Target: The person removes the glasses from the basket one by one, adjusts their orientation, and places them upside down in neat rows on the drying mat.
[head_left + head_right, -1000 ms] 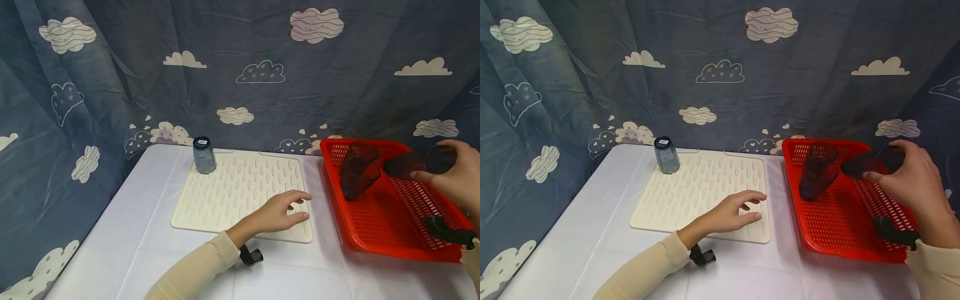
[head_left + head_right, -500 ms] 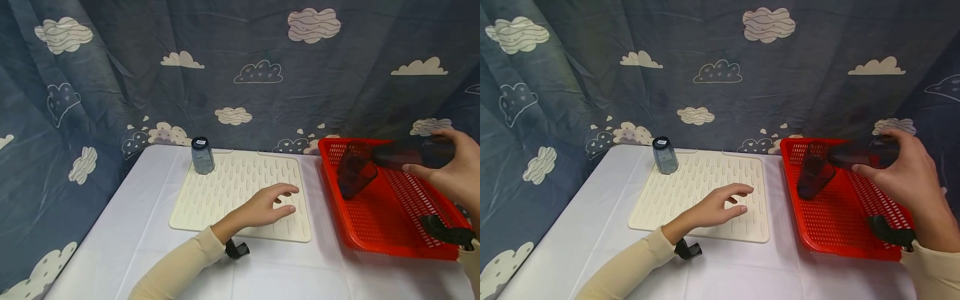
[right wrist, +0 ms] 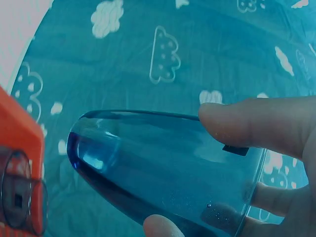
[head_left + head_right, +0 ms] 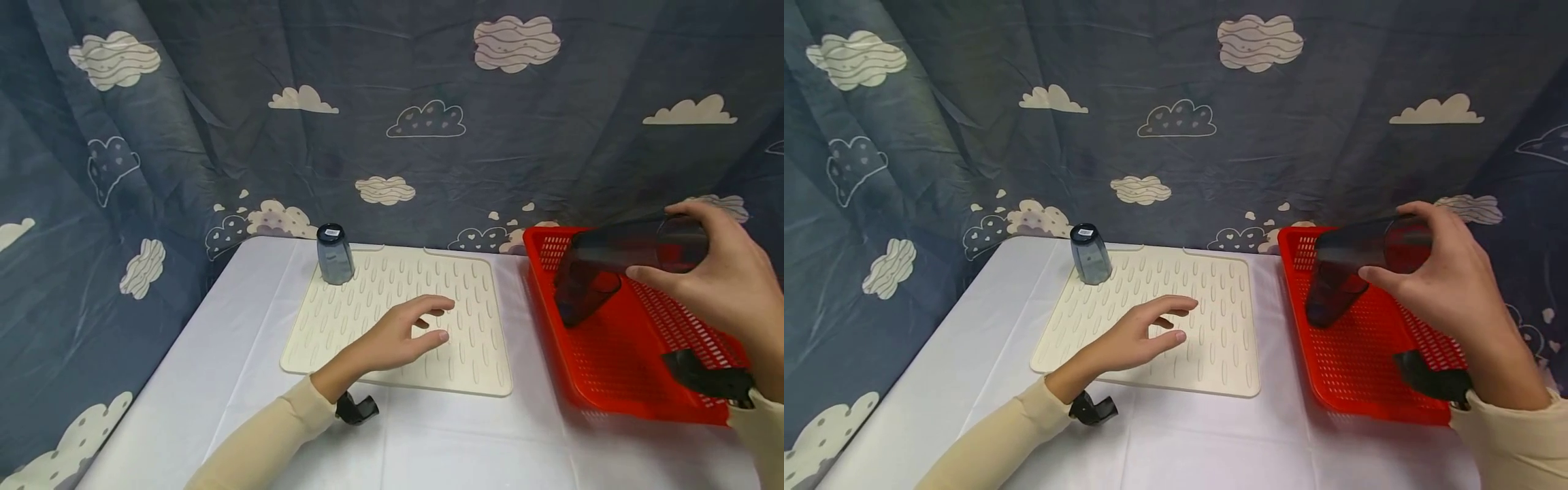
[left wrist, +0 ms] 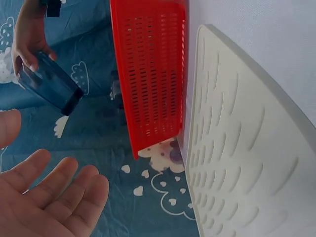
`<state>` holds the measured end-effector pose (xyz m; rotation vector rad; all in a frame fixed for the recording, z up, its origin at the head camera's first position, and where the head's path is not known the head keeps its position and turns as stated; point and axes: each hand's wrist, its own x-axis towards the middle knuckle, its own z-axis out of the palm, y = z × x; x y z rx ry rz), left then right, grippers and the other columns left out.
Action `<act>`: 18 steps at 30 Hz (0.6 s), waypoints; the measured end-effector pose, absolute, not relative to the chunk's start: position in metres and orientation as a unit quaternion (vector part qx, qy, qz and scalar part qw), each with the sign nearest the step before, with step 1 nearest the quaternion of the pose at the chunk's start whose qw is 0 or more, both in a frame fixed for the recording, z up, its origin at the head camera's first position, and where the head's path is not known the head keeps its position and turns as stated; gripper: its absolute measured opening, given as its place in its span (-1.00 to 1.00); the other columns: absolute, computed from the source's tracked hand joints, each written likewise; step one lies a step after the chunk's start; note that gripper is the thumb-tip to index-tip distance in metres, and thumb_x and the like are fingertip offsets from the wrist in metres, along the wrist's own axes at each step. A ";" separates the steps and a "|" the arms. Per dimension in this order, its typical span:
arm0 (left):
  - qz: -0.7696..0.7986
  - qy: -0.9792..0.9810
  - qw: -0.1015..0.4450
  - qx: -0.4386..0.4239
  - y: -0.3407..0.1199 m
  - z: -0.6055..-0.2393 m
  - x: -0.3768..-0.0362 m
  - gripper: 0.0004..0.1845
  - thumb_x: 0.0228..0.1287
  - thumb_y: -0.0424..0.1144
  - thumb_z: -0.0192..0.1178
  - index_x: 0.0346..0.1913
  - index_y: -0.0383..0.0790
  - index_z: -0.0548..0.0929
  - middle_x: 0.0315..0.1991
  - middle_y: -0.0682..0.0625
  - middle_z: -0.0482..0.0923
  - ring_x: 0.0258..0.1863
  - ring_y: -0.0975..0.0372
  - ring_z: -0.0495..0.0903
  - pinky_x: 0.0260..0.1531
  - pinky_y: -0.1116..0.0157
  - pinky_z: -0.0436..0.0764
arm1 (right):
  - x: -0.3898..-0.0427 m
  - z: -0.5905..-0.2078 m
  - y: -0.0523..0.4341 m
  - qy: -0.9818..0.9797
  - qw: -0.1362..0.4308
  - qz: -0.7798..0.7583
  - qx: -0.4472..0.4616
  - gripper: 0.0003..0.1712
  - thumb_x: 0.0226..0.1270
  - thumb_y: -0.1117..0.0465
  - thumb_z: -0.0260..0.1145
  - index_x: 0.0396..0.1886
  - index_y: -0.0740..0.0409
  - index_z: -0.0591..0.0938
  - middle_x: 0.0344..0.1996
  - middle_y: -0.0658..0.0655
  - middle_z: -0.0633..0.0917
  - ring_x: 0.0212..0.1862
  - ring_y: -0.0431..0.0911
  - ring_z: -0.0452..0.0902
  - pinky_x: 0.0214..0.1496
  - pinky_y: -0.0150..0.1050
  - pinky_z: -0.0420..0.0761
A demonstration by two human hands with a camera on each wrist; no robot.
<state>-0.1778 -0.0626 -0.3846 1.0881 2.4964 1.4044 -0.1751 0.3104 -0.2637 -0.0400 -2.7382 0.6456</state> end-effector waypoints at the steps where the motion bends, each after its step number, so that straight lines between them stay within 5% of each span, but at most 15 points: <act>1: 0.460 0.814 0.036 0.351 -0.065 -0.384 -0.177 -0.52 0.42 -0.23 0.17 0.35 -0.16 0.44 0.35 -0.02 0.47 0.29 0.14 0.53 0.15 0.31 0.61 | -0.175 -0.264 0.307 -0.960 0.161 0.231 -0.007 0.09 0.04 0.29 0.55 0.51 0.26 0.14 0.33 0.56 0.27 0.12 0.47 0.28 0.06 0.49 0.35; 5: 0.468 0.817 0.031 0.336 -0.076 -0.385 -0.174 -0.53 0.40 -0.24 0.19 0.34 -0.15 0.46 0.33 -0.01 0.49 0.28 0.14 0.53 0.15 0.29 0.62 | -0.172 -0.267 0.294 -0.958 0.152 0.244 0.024 0.10 -0.01 0.24 0.60 0.49 0.23 0.18 0.22 0.52 0.37 0.03 0.42 0.40 -0.21 0.06 0.60; 9: 0.470 0.816 0.035 0.333 -0.083 -0.387 -0.171 -0.53 0.41 -0.23 0.18 0.34 -0.15 0.46 0.34 0.00 0.48 0.29 0.14 0.53 0.16 0.28 0.62 | -0.165 -0.266 0.284 -0.956 0.148 0.247 0.049 0.08 -0.05 0.25 0.63 0.45 0.20 0.23 0.15 0.48 0.43 -0.02 0.38 0.48 -0.44 -0.54 0.40; 16: 0.475 0.821 0.032 0.315 -0.096 -0.388 -0.168 -0.53 0.42 -0.23 0.18 0.35 -0.15 0.45 0.33 -0.03 0.49 0.27 0.12 0.54 0.15 0.25 0.63 | -0.154 -0.267 0.264 -0.940 0.157 0.288 0.093 0.10 -0.08 0.33 0.63 0.46 0.14 0.24 0.15 0.45 0.47 -0.06 0.32 0.52 -0.41 -0.80 0.31; 18: 0.477 0.823 0.031 0.308 -0.101 -0.389 -0.167 -0.53 0.42 -0.22 0.18 0.35 -0.14 0.45 0.34 -0.03 0.49 0.27 0.12 0.55 0.16 0.24 0.62 | -0.151 -0.268 0.259 -0.933 0.165 0.302 0.106 0.10 -0.11 0.37 0.63 0.45 0.11 0.26 0.15 0.41 0.48 -0.07 0.04 0.58 -0.40 -0.80 0.35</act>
